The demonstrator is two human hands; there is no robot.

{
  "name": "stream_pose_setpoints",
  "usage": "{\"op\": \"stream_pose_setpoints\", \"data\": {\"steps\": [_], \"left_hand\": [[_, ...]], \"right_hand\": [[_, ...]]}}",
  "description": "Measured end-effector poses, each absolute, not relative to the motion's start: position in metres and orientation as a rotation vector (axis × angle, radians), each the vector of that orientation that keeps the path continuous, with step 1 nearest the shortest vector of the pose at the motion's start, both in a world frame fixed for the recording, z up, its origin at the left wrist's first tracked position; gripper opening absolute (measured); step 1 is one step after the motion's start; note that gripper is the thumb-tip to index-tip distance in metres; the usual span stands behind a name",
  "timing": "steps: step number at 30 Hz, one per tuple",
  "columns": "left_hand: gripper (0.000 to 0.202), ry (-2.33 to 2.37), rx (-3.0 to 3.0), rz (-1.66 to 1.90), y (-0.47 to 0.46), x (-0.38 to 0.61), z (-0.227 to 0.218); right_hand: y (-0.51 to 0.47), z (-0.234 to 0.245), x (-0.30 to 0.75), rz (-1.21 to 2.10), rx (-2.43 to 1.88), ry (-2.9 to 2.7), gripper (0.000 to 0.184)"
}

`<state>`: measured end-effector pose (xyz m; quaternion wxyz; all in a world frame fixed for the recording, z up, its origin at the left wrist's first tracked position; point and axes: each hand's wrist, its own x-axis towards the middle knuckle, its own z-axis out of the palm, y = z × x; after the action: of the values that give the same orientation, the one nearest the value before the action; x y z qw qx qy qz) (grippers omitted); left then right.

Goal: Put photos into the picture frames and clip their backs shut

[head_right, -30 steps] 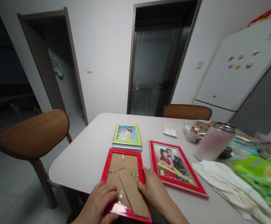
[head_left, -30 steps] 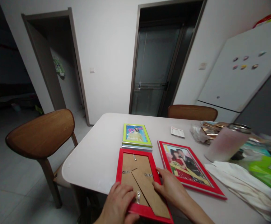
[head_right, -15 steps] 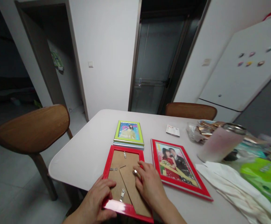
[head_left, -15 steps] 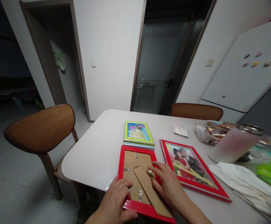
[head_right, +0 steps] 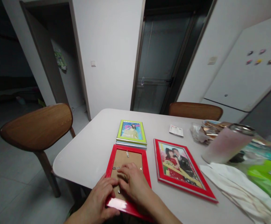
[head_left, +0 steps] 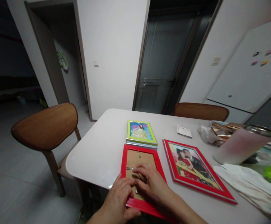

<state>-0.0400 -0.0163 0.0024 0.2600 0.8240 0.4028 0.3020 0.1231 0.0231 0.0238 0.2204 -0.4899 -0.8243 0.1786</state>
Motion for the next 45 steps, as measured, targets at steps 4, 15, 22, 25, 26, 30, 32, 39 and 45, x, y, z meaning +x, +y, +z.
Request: {"op": "stream_pose_setpoints", "data": {"steps": [4,15,22,25,26,30,32,39,45], "left_hand": [[0.031,1.077,2.262,0.851,-0.016,-0.041,-0.003],[0.037,0.972,2.358,0.950,-0.008,-0.047,-0.020],[0.036,0.972,2.370,0.944,-0.008,-0.046,-0.016],[0.036,0.978,2.371,0.936,-0.009,-0.046,-0.014],[0.036,0.980,2.369,0.933,-0.009,-0.046,-0.013],[0.036,0.985,2.358,0.909,-0.009,-0.045,-0.013],[0.036,0.995,2.349,0.867,-0.008,-0.045,-0.013],[0.050,1.092,2.013,1.002,-0.006,-0.040,-0.003],[0.041,1.040,1.322,1.236,0.011,-0.031,0.015]], "right_hand": [[0.048,0.015,0.101,0.351,-1.441,-2.265,0.017],[0.083,-0.001,0.127,-0.010,-1.782,-2.097,0.029],[0.073,0.012,0.133,0.164,-1.676,-2.120,0.032],[0.046,0.023,0.144,0.326,-1.610,-2.165,0.031],[0.035,0.025,0.148,0.362,-1.633,-2.177,0.031],[0.006,0.023,0.151,0.404,-1.761,-2.175,0.043],[0.003,0.021,0.150,0.417,-1.751,-2.148,0.044],[0.012,0.040,0.160,0.488,-1.720,-2.087,0.040],[0.007,0.073,0.138,0.487,-1.598,-2.045,0.037]]}}
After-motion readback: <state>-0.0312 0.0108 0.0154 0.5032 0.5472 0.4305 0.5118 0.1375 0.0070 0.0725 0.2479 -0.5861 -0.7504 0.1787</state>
